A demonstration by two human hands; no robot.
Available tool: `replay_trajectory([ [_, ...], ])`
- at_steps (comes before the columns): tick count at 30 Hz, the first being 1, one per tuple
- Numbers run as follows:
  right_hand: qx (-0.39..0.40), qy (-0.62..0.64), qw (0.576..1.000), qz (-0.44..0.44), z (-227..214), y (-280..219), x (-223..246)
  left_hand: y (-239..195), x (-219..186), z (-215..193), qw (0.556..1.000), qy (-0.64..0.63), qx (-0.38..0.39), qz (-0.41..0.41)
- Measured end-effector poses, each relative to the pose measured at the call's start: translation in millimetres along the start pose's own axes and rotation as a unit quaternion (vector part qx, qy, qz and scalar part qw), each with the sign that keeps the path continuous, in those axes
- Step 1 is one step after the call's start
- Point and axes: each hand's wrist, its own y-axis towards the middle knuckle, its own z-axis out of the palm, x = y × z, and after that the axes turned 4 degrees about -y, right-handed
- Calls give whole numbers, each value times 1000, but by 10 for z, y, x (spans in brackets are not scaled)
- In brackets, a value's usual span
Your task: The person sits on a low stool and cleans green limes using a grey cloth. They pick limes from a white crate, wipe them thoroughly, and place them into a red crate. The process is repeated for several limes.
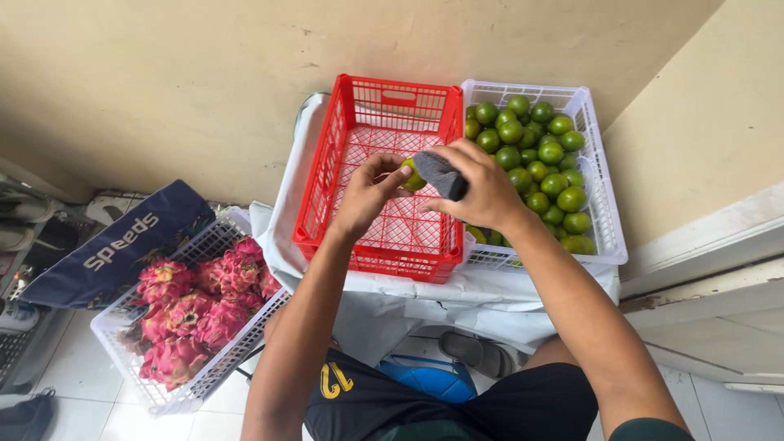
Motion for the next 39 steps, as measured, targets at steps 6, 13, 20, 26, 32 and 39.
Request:
replay_trajectory([
  [6,22,28,999,3,435,291,-76,-90,40,-387,998,-15,-60,25],
  [13,60,99,991,74,1090,410,-63,-299,120,-809,996,21,-82,-18],
  [20,267,16,934,236,1611,565,-144,-411,-288,-785,750,577,-188,262],
  [26,443,-144,854,232,2375,472,-128,-316,190,-1114,747,569,-231,255],
  [32,461,-62,843,268,2805,273,-481,-338,257,-1076,719,604,-244,243],
  [39,435,-7,861,262,2257,408,-333,-283,353,-1120,713,621,-239,221],
])
